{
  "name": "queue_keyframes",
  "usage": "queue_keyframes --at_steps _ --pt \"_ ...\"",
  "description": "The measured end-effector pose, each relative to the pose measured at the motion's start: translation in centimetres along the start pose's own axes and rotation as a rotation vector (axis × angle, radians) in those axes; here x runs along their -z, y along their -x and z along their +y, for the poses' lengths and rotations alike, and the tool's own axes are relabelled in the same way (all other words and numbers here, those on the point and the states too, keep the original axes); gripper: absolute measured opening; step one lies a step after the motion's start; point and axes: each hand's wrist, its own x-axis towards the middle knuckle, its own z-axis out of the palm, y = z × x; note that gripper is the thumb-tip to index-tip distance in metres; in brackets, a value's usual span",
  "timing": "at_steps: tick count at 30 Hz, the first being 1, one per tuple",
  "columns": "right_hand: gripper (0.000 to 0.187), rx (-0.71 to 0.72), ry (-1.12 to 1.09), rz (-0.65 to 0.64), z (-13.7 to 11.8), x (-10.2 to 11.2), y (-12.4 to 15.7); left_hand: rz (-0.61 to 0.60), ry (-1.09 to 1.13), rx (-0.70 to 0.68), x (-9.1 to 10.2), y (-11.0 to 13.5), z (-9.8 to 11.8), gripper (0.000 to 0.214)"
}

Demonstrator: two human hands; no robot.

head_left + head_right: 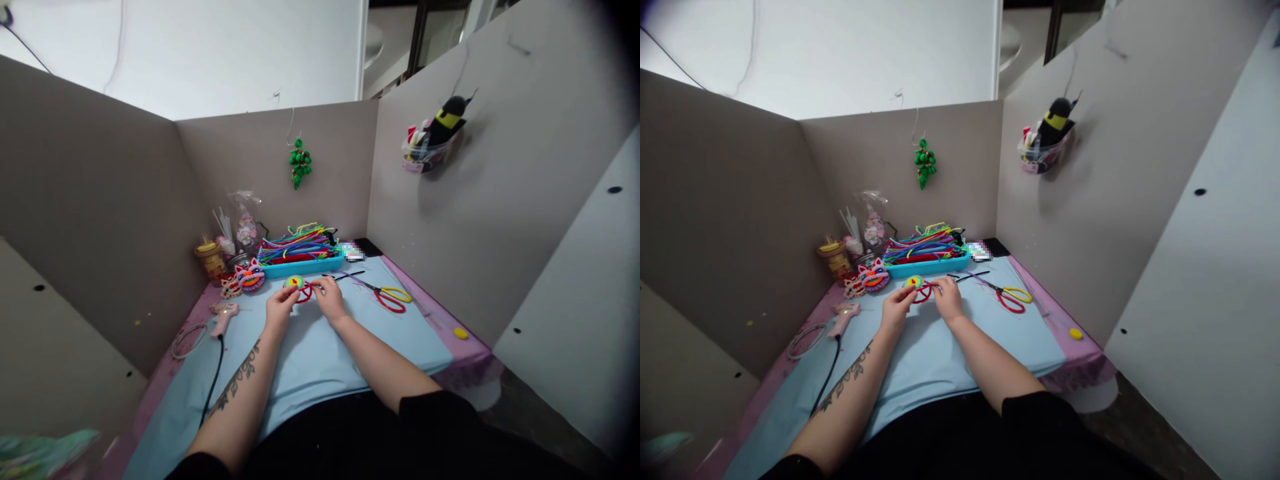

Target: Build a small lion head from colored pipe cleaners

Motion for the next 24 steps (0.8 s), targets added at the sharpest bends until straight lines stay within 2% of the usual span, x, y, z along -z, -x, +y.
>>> queue_keyframes --at_steps 11,17,20,24 --pt "0.027 0.084 0.105 -0.09 0.43 0.41 -0.28 -0.032 0.099 0.059 0.17 -0.27 -0.18 0.045" --pt "0.026 0.094 0.158 -0.102 0.6 0.44 -0.36 -0.043 0.078 0.069 0.19 -0.26 -0.03 0.045" --pt "0.023 0.083 0.149 -0.088 0.54 0.42 -0.31 -0.036 0.043 0.039 0.22 -0.14 0.11 0.042" --pt "0.016 -0.002 0.065 -0.092 0.32 0.39 -0.18 -0.01 -0.03 0.017 0.23 0.01 0.32 0.039"
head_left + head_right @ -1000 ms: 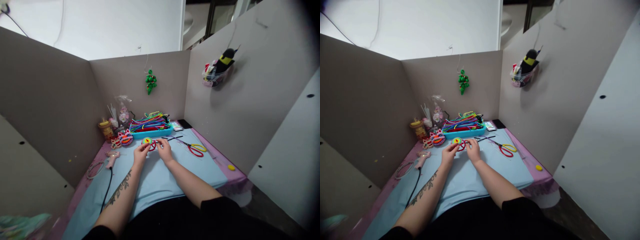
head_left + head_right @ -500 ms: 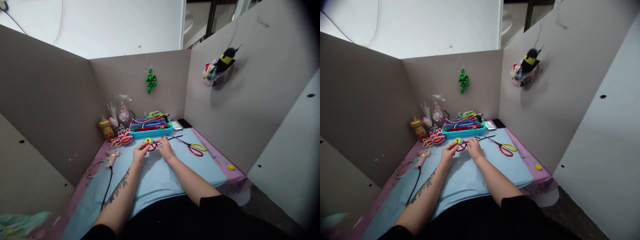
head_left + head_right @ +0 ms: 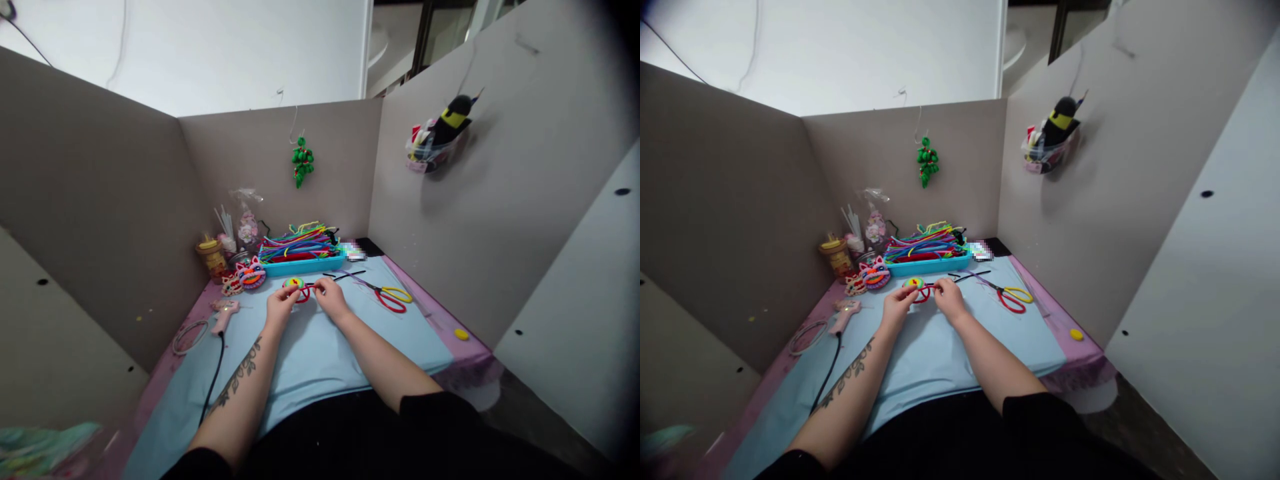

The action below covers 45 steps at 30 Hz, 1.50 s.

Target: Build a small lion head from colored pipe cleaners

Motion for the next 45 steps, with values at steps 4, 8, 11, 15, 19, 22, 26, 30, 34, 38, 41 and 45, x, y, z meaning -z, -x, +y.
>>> queue_keyframes --at_steps 4,8,11,15,19,22,26,30,34,38,41,45 --pt "0.012 -0.141 -0.152 0.006 -0.4 0.1 0.0 -0.01 -0.044 -0.013 0.0 0.1 0.2 0.035" --pt "0.013 -0.199 -0.275 -0.005 -0.8 0.1 0.0 -0.029 -0.056 -0.017 0.1 0.1 0.3 0.033" --pt "0.013 -0.221 -0.345 -0.029 -1.1 -0.1 0.0 -0.044 -0.064 -0.008 0.0 0.1 0.4 0.033" --pt "0.012 -0.189 -0.338 -0.046 -1.0 -0.4 0.1 -0.064 -0.07 -0.021 -0.1 0.2 0.4 0.034" --pt "0.01 -0.151 -0.285 -0.019 -0.6 -0.7 0.0 -0.062 -0.053 -0.029 -0.2 0.2 0.3 0.036" --pt "0.011 -0.22 -0.349 -0.086 -0.3 -0.9 -0.1 -0.057 -0.045 -0.027 -0.1 0.1 0.1 0.037" --pt "0.01 -0.244 -0.437 -0.174 0.0 -0.9 -0.3 -0.065 -0.024 -0.02 0.1 0.0 -0.2 0.036" --pt "0.014 -0.246 -0.435 -0.18 0.1 -1.0 -0.2 -0.086 0.015 -0.017 0.1 -0.1 -0.2 0.035" --pt "0.019 -0.257 -0.429 -0.16 0.2 -1.4 0.0 -0.141 0.076 -0.012 -0.1 0.0 0.0 0.035" --pt "0.022 -0.289 -0.481 -0.143 0.3 -1.6 -0.1 -0.184 0.086 -0.029 -0.3 0.2 0.1 0.038" --pt "0.022 -0.302 -0.51 -0.146 0.5 -1.6 -0.1 -0.185 0.067 -0.025 -0.5 0.3 0.1 0.04" --pt "0.017 -0.277 -0.461 -0.156 0.6 -1.8 0.0 -0.137 0.096 0.007 -0.4 0.2 -0.1 0.037"
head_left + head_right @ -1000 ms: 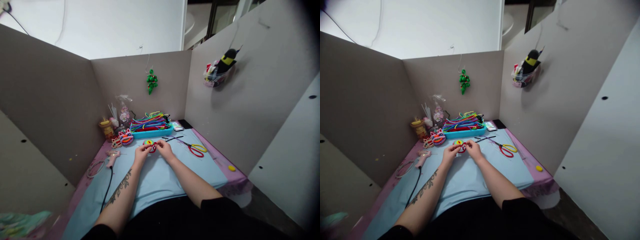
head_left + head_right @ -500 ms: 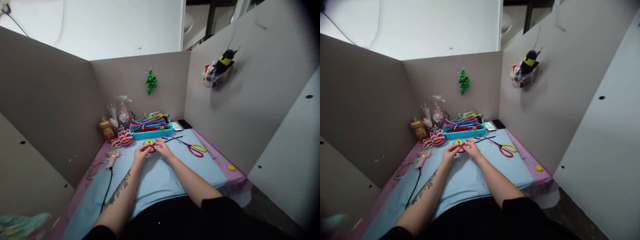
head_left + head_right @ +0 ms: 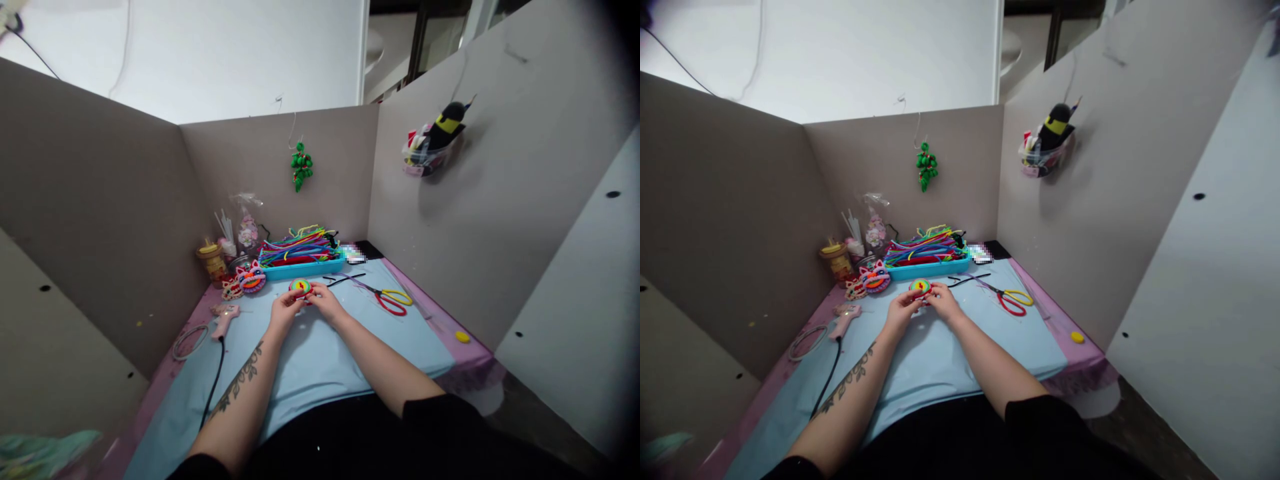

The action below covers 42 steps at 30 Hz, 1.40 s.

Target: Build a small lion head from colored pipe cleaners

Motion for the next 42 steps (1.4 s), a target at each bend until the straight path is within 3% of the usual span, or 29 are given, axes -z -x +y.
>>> queue_keyframes --at_steps 13,18,22,25,28,33,39,42 --pt "0.01 0.045 0.209 0.025 0.4 -0.4 0.3 0.131 -0.049 0.124 0.2 -0.4 -0.2 0.032" --pt "0.014 0.235 0.383 0.187 -1.5 -0.1 1.1 0.137 -0.071 0.082 0.3 -0.4 -0.3 0.033" --pt "0.012 0.361 0.492 0.195 -2.4 0.3 1.3 0.137 -0.093 0.066 0.2 -0.1 -0.1 0.033" --pt "0.01 0.313 0.434 0.223 -2.0 0.4 1.0 0.125 -0.071 0.109 0.1 0.1 0.1 0.034" --pt "0.005 0.17 0.278 0.248 -1.3 0.4 0.4 0.07 0.01 0.172 0.1 0.1 0.2 0.036" --pt "0.008 0.002 0.114 0.189 -0.8 0.5 0.0 0.02 0.109 0.211 0.2 0.0 0.1 0.038" --pt "0.011 -0.078 0.067 0.173 -0.1 0.4 -0.1 -0.002 0.167 0.229 0.3 -0.2 -0.4 0.038" --pt "0.013 -0.049 0.109 0.164 0.0 0.1 0.1 -0.045 0.234 0.252 0.3 -0.3 -0.4 0.042"
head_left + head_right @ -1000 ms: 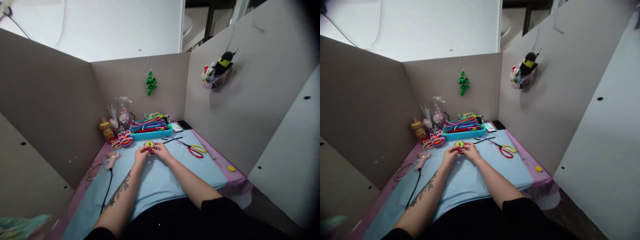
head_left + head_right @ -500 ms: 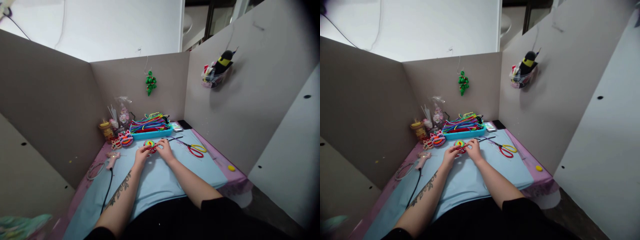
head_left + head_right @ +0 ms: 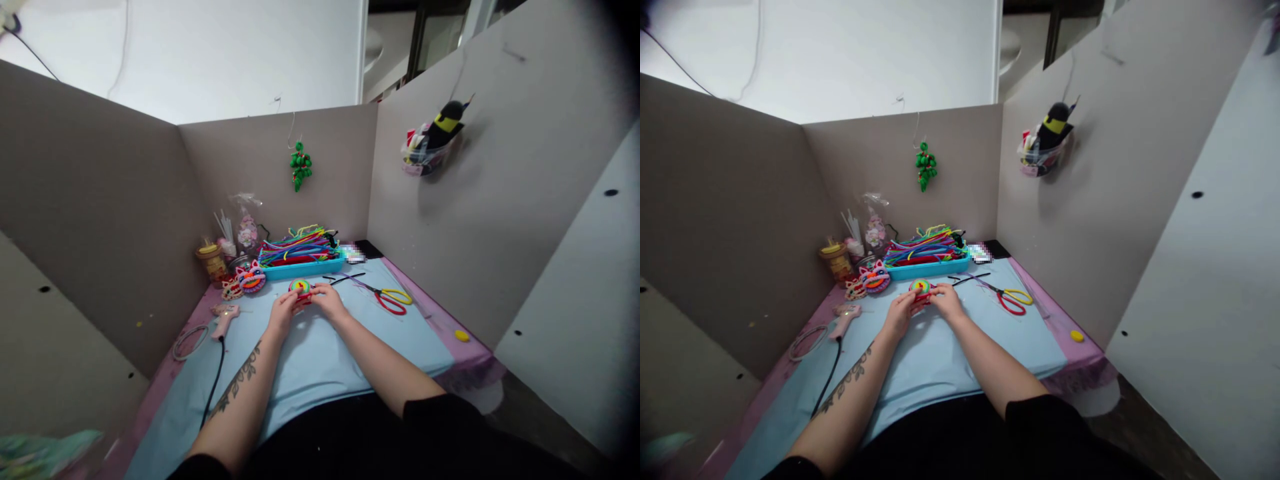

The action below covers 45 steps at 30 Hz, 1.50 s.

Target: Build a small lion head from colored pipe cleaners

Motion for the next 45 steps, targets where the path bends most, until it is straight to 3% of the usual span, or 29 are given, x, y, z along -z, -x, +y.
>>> queue_keyframes --at_steps 5,9,17,27,37,40,45 --pt "0.028 0.312 0.248 0.191 -1.6 -0.1 1.3 0.001 0.066 0.001 -0.2 0.0 0.2 0.045" --pt "0.017 0.521 0.437 0.086 -3.1 0.0 2.5 -0.012 0.084 -0.011 -0.2 -0.1 0.1 0.048" --pt "0.014 0.581 0.604 0.009 -3.7 -0.4 3.1 -0.032 0.119 -0.035 -0.4 -0.1 -0.2 0.054" --pt "0.011 0.466 0.725 0.046 -3.9 -1.0 3.2 0.012 0.078 -0.063 -1.3 0.1 -0.8 0.051" --pt "0.009 0.484 0.725 0.105 -3.2 -1.1 2.8 -0.009 0.029 -0.057 -1.6 0.4 -0.7 0.057" --pt "0.011 0.52 0.669 0.114 -3.3 -1.0 2.8 -0.015 0.047 -0.057 -1.4 0.3 -0.5 0.054" --pt "0.012 0.544 0.391 0.029 -3.5 -0.6 2.9 0.031 0.114 -0.094 -0.5 -0.1 0.1 0.048"
